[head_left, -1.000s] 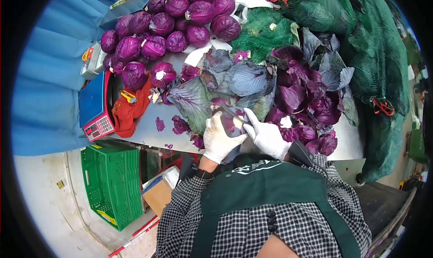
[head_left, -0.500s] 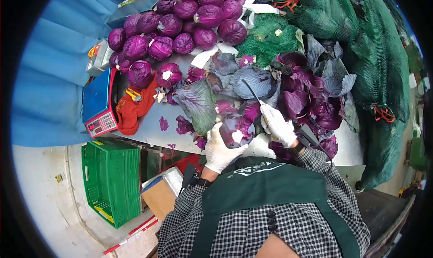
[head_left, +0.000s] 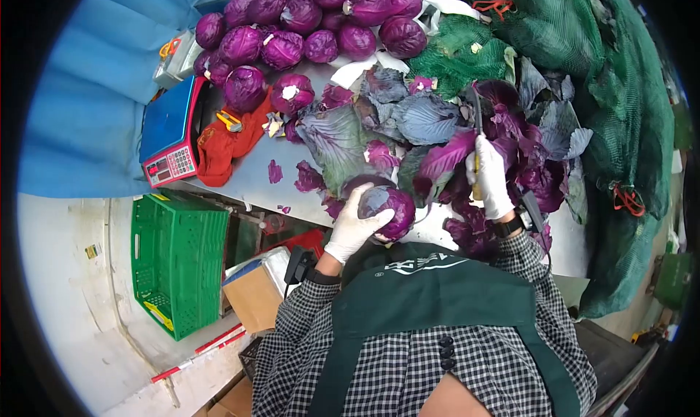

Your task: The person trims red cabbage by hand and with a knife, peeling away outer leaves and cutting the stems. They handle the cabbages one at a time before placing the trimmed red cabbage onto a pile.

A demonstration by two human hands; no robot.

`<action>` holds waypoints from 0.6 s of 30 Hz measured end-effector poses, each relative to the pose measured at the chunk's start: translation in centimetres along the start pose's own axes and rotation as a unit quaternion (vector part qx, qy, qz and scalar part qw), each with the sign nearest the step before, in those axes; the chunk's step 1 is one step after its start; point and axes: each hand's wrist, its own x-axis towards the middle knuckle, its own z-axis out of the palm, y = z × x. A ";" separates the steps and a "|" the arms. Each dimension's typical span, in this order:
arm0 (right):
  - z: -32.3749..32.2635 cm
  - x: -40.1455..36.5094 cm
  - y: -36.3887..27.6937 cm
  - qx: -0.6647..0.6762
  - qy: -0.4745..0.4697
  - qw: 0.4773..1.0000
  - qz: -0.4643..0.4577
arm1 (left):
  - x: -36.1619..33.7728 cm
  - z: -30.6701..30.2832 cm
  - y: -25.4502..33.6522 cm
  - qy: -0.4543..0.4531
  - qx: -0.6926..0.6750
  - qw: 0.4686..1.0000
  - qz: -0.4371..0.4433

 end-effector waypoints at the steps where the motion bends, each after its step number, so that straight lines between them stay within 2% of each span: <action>1: 0.2 -0.4 -0.5 -0.002 -0.002 1.000 0.000 | 0.2 0.0 -0.8 -0.006 -0.003 1.000 0.001; 2: 0.8 -1.4 -1.7 -0.027 -0.008 0.999 -0.034 | 0.2 0.1 -0.4 -0.005 -0.004 1.000 0.000; 3: 1.4 -2.4 -2.9 -0.051 -0.013 0.996 -0.069 | 0.2 0.4 0.3 -0.001 0.088 0.996 0.026; 4: 2.2 -3.6 -3.8 -0.163 -0.040 0.983 -0.075 | 0.2 0.7 1.2 0.003 0.179 0.982 0.052; 5: 2.9 -4.8 -4.0 -0.209 -0.070 0.967 -0.129 | 0.3 1.2 2.5 -0.015 0.193 0.981 0.031; 6: 3.5 -5.7 -4.3 -0.254 -0.100 0.944 -0.183 | 0.2 1.8 2.8 -0.003 0.248 0.967 0.065; 8: 4.1 -7.0 -5.9 -0.352 -0.227 0.894 -0.159 | 0.7 2.8 3.3 -0.007 0.276 0.956 0.102; 10: 4.4 -7.0 -6.5 -0.489 -0.318 0.802 -0.130 | 1.0 3.4 2.5 -0.002 0.301 0.945 0.126; 12: 3.9 -6.7 -5.3 -0.527 -0.304 0.765 -0.210 | 1.1 3.5 2.5 -0.007 0.279 0.956 0.091; 13: 3.9 -6.6 -5.2 -0.528 -0.304 0.765 -0.210 | 1.2 3.5 2.6 -0.010 0.270 0.959 0.089; 15: 4.0 -6.5 -5.2 -0.578 -0.301 0.723 -0.231 | 1.1 3.4 2.7 -0.015 0.262 0.960 0.100; 18: 3.9 -6.1 -4.4 -0.572 -0.294 0.721 -0.256 | 0.8 3.1 2.3 -0.018 0.270 0.955 0.122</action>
